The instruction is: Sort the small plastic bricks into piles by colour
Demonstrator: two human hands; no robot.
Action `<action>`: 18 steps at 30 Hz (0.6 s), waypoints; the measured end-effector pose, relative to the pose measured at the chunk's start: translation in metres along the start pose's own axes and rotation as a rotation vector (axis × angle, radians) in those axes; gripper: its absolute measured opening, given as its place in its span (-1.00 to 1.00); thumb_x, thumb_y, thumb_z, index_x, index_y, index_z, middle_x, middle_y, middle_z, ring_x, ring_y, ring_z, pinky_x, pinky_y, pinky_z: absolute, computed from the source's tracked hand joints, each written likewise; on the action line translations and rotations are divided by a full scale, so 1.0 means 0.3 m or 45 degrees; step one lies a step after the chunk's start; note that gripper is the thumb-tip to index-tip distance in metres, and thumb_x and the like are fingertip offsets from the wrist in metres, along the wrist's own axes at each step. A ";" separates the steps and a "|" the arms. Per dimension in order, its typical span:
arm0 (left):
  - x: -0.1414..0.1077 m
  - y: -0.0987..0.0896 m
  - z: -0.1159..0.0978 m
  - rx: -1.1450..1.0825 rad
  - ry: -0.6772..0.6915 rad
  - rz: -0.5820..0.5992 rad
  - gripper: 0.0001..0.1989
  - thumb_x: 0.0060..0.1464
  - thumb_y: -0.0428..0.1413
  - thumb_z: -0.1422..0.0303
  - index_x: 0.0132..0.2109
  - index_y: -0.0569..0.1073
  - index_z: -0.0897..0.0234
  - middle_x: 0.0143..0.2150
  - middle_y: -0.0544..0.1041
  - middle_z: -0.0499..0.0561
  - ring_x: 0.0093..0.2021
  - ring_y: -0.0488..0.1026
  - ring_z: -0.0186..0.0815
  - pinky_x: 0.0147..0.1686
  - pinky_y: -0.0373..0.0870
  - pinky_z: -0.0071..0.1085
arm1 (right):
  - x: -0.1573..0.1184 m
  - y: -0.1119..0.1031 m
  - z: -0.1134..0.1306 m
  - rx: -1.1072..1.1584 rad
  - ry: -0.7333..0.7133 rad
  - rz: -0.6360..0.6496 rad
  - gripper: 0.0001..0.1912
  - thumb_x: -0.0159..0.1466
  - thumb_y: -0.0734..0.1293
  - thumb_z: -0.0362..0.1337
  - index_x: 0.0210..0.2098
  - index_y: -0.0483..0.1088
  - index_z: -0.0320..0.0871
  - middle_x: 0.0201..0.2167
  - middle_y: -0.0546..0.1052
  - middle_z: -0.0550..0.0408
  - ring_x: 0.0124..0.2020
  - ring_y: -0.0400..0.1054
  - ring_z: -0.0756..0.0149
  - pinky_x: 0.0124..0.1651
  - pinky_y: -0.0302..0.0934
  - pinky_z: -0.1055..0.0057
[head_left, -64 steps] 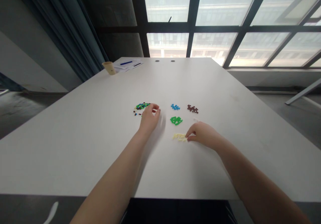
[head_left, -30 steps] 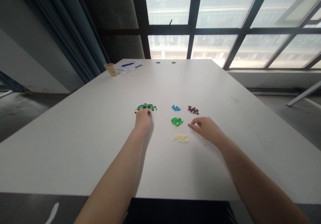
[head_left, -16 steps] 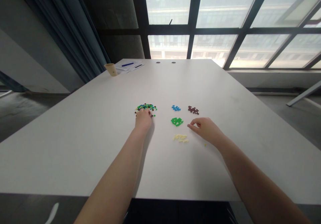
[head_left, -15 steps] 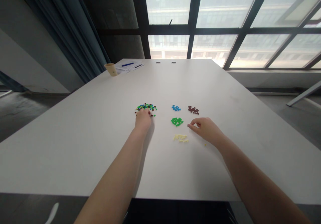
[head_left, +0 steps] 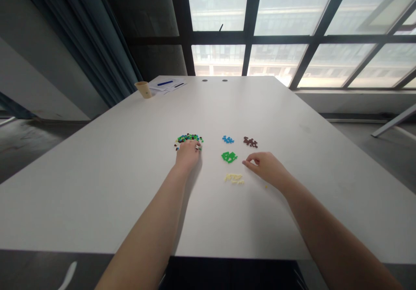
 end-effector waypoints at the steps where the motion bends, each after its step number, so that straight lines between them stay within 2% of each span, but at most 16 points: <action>1: 0.001 0.003 -0.002 -0.003 0.014 0.010 -0.80 -0.04 0.00 0.45 -0.25 0.48 0.26 -0.09 0.45 0.12 -0.06 0.33 -0.15 -0.02 0.21 -0.26 | 0.000 0.000 0.001 -0.003 0.001 0.003 -0.71 0.18 0.22 -0.10 -0.48 0.49 -0.12 -0.64 0.36 0.15 -0.60 0.15 0.43 -0.49 -0.01 0.47; 4: 0.005 0.006 -0.006 0.025 0.040 0.000 -0.86 -0.04 0.03 0.41 -0.35 0.49 0.27 -0.13 0.47 0.13 -0.07 0.34 -0.15 -0.03 0.23 -0.26 | 0.000 -0.001 0.003 -0.011 0.002 0.010 -0.70 0.18 0.21 -0.11 -0.47 0.48 -0.12 -0.64 0.35 0.15 -0.59 0.15 0.43 -0.49 -0.01 0.47; 9: 0.007 -0.001 -0.021 -0.080 0.083 -0.045 -0.90 -0.03 0.02 0.43 -0.36 0.43 0.29 -0.24 0.48 0.11 -0.15 0.36 -0.19 -0.09 0.26 -0.27 | -0.002 -0.003 0.006 -0.002 -0.001 -0.001 -0.70 0.18 0.21 -0.10 -0.48 0.48 -0.12 -0.64 0.35 0.15 -0.59 0.15 0.43 -0.49 -0.01 0.48; 11: -0.003 -0.006 -0.046 -0.282 0.137 -0.044 -0.91 -0.03 0.02 0.42 -0.36 0.41 0.29 -0.32 0.47 0.07 -0.26 0.38 -0.25 -0.18 0.29 -0.32 | -0.002 -0.004 0.008 0.012 -0.017 -0.022 -0.70 0.18 0.21 -0.11 -0.49 0.48 -0.13 -0.63 0.36 0.15 -0.59 0.15 0.43 -0.49 -0.01 0.48; 13: -0.023 -0.009 -0.088 -0.598 0.183 0.031 -0.90 -0.03 0.05 0.37 -0.35 0.41 0.29 -0.39 0.46 0.02 -0.36 0.38 -0.31 -0.29 0.29 -0.37 | -0.001 -0.005 0.012 0.036 -0.039 -0.071 -0.71 0.18 0.21 -0.13 -0.50 0.48 -0.13 -0.63 0.37 0.15 -0.58 0.16 0.43 -0.49 -0.01 0.48; 16: -0.076 -0.011 -0.176 -1.138 0.182 0.271 -0.78 -0.07 0.13 0.28 -0.25 0.44 0.29 -0.42 0.48 -0.02 -0.39 0.40 -0.36 -0.32 0.30 -0.42 | -0.003 -0.010 0.028 0.125 -0.137 -0.216 -0.78 0.18 0.24 -0.19 -0.41 0.49 -0.13 -0.61 0.36 0.16 -0.57 0.15 0.44 -0.46 0.02 0.48; 18: -0.115 -0.019 -0.233 -1.344 0.166 0.416 -0.73 -0.13 0.19 0.27 -0.25 0.48 0.32 -0.36 0.53 0.02 -0.34 0.42 -0.35 -0.27 0.31 -0.40 | -0.008 -0.014 0.048 0.223 -0.266 -0.292 -0.82 0.16 0.27 -0.24 -0.31 0.48 -0.13 -0.58 0.38 0.17 -0.58 0.13 0.46 -0.45 0.04 0.49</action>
Point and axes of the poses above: each hand's wrist, its own x-axis towards the middle knuckle, its own y-axis out of the palm, z = x × y, the point moved 3 cm from there along x, towards the middle knuckle
